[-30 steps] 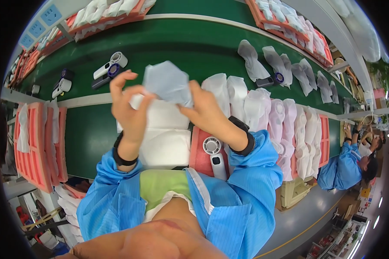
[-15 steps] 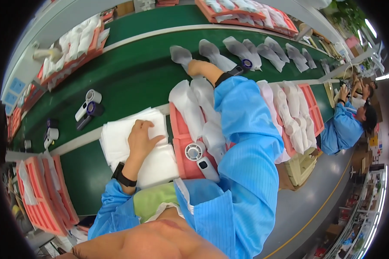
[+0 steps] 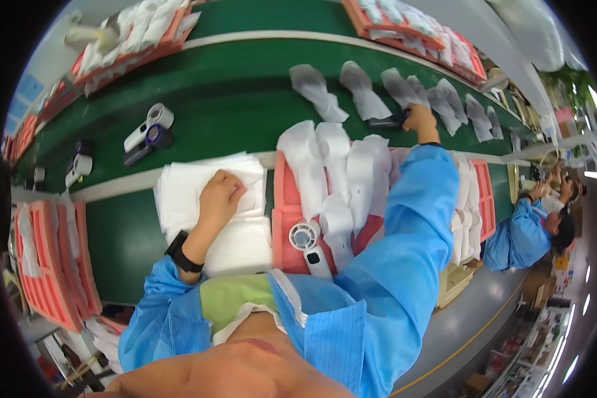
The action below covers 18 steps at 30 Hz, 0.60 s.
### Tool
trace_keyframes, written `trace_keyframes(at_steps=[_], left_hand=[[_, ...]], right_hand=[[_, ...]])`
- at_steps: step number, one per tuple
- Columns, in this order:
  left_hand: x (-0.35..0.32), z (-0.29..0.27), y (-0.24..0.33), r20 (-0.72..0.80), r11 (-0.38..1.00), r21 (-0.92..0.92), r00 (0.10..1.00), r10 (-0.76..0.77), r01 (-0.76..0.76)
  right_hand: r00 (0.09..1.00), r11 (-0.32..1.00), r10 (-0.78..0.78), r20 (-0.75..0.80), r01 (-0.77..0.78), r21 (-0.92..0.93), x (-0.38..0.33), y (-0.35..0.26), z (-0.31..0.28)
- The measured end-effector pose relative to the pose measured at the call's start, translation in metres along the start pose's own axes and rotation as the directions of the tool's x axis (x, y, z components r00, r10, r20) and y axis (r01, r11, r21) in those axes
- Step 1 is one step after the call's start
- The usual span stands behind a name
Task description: The person wraps handheld fans and purple fan components in protective foam sheets and places them into a pink tray. This process is repeated for several items, handling them one at a time on a green conveyor belt.
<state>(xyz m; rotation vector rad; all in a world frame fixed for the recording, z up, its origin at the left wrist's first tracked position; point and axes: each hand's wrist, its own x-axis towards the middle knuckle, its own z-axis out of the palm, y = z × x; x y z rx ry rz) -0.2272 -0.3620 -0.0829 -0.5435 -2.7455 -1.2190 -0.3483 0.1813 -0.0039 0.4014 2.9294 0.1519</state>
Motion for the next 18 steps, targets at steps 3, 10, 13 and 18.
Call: trace_keyframes(at_steps=[3, 10, 13, 18], left_hand=[[0.006, -0.003, -0.004, 0.042, 0.989, -0.136, 0.997, -0.059, 0.064], [0.012, -0.023, -0.019, 0.024, 0.922, -0.358, 0.988, -0.150, 0.149], [0.013, -0.030, -0.014, 0.012, 0.887, -0.437, 0.986, -0.164, 0.153], [0.009, -0.045, -0.003, 0.006, 0.876, -0.447, 0.980, -0.201, 0.183]], right_hand=[[0.989, 0.978, 0.019, -0.148, 0.013, 0.210, -0.011, 0.015, -0.022], [0.892, 0.747, -0.094, -0.442, 0.357, 0.561, -0.109, -0.124, -0.126], [0.858, 0.542, -0.303, -0.414, 0.513, 0.666, -0.176, -0.197, -0.146], [0.712, 0.389, -0.570, -0.409, 0.673, 0.629, -0.215, -0.279, -0.132]])
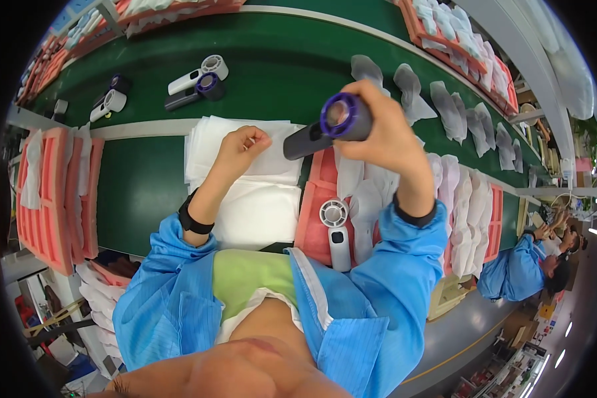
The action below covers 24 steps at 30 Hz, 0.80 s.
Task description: The person wraps handheld fans and purple fan components in protective foam sheets and places them into a pink tray. This process is repeated for several items, handling them one at a time on a green conveyor belt.
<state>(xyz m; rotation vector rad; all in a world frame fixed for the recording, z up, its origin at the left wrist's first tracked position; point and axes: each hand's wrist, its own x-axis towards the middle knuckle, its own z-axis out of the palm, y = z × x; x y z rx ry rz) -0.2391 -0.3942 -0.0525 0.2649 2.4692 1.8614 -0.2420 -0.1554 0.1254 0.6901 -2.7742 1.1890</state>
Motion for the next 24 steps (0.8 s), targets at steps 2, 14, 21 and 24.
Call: trace_keyframes(at_steps=[2, 14, 21, 24], left_hand=[[-0.003, 0.000, 0.008, -0.001, 0.996, 0.088, 1.000, 0.001, -0.001], [-0.011, 0.041, 0.019, 0.162, 0.847, 0.487, 0.975, 0.153, -0.213], [0.001, 0.047, -0.008, 0.156, 0.900, 0.419, 0.986, 0.061, -0.122], [0.003, 0.037, -0.015, 0.118, 0.978, 0.205, 0.993, 0.001, -0.025]], right_hand=[[0.999, 0.999, 0.002, 0.042, 0.000, -0.046, 0.004, 0.006, 0.019], [0.990, 0.998, 0.019, -0.142, -0.027, -0.050, -0.002, 0.040, 0.025], [0.992, 1.000, 0.007, -0.126, -0.006, 0.008, -0.003, 0.044, 0.028], [0.992, 1.000, 0.003, -0.127, -0.003, 0.002, -0.003, 0.043, 0.028]])
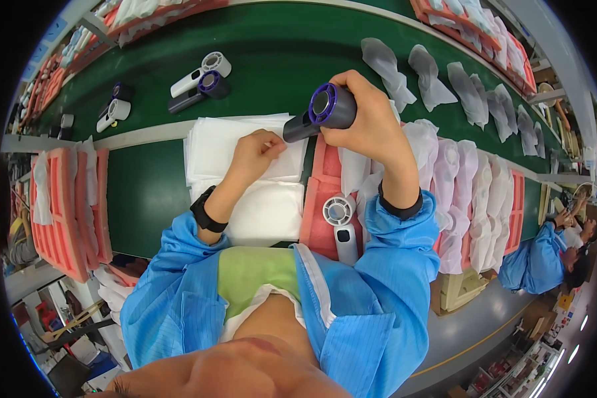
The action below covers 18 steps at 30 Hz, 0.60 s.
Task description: The person wraps handheld fans and purple fan components in protective foam sheets and places them into a pink tray. This process is repeated for several items, handling them one at a time on a green conveyor belt.
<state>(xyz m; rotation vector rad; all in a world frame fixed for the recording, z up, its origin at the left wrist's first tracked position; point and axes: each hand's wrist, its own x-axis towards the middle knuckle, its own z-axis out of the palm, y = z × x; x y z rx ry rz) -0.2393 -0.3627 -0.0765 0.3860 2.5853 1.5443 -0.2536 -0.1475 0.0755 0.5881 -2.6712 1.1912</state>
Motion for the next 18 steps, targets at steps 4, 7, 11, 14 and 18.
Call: trace_keyframes(at_steps=[4, 7, 11, 14, 18], left_hand=[[-0.001, -0.013, 0.006, -0.007, 0.914, -0.385, 0.989, -0.145, 0.131], [-0.003, -0.025, 0.020, 0.001, 0.847, -0.504, 0.981, -0.194, 0.168], [-0.004, -0.038, 0.033, -0.114, 0.805, -0.581, 0.967, -0.229, 0.122], [-0.003, -0.044, 0.035, -0.209, 0.775, -0.632, 0.956, -0.208, 0.030], [-0.003, -0.051, 0.039, -0.245, 0.771, -0.636, 0.957, -0.155, -0.038]], right_hand=[[0.999, 0.999, -0.007, 0.039, 0.005, 0.032, -0.002, -0.002, -0.001], [0.999, 0.998, -0.019, 0.029, 0.017, 0.068, -0.002, -0.007, 0.004], [0.999, 0.994, -0.042, -0.029, 0.045, 0.103, -0.002, -0.008, 0.007], [0.994, 0.985, -0.106, -0.024, 0.109, 0.133, -0.001, -0.007, 0.011], [0.986, 0.982, -0.165, 0.029, 0.161, 0.103, 0.001, -0.003, 0.025]])
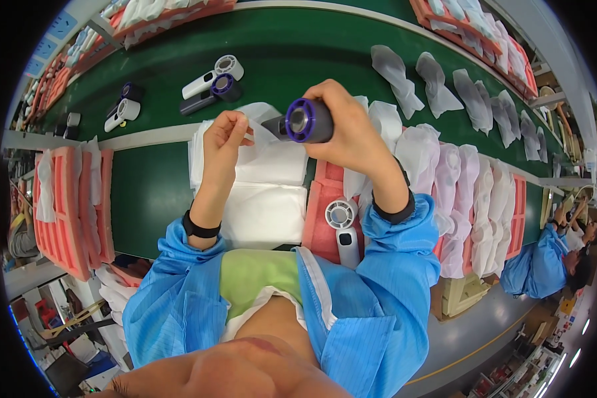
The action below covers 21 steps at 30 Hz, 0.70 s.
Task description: The person wraps handheld fans and purple fan components in protective foam sheets and places them into a pink tray. This process is repeated for several items, handling them one at a time on a green conveyor belt.
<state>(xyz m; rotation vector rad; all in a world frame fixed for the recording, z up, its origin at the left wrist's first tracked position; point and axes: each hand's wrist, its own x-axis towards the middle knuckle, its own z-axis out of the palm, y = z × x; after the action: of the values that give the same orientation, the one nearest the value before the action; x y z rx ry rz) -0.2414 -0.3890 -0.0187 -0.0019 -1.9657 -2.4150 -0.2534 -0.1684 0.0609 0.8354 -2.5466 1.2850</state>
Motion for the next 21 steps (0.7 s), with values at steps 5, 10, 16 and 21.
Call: trace_keyframes(at_steps=[5, 10, 16, 21], left_hand=[[0.001, 0.011, 0.009, -0.017, 0.971, -0.237, 0.999, -0.039, 0.034], [0.003, 0.001, 0.012, 0.110, 0.887, -0.439, 0.989, -0.102, 0.141], [0.012, -0.009, 0.007, -0.054, 0.805, 0.530, 0.937, 0.346, -0.267], [0.009, 0.020, 0.027, -0.128, 0.797, 0.435, 0.847, 0.516, -0.419]], right_hand=[[1.000, 0.999, -0.010, -0.026, 0.009, -0.051, 0.003, -0.003, 0.012], [0.985, 0.993, -0.055, -0.162, 0.037, -0.112, 0.001, -0.002, 0.012], [0.973, 0.994, -0.105, -0.206, 0.096, -0.054, 0.000, 0.004, 0.019], [0.940, 0.959, -0.284, -0.189, 0.273, -0.080, 0.003, 0.004, 0.036]])
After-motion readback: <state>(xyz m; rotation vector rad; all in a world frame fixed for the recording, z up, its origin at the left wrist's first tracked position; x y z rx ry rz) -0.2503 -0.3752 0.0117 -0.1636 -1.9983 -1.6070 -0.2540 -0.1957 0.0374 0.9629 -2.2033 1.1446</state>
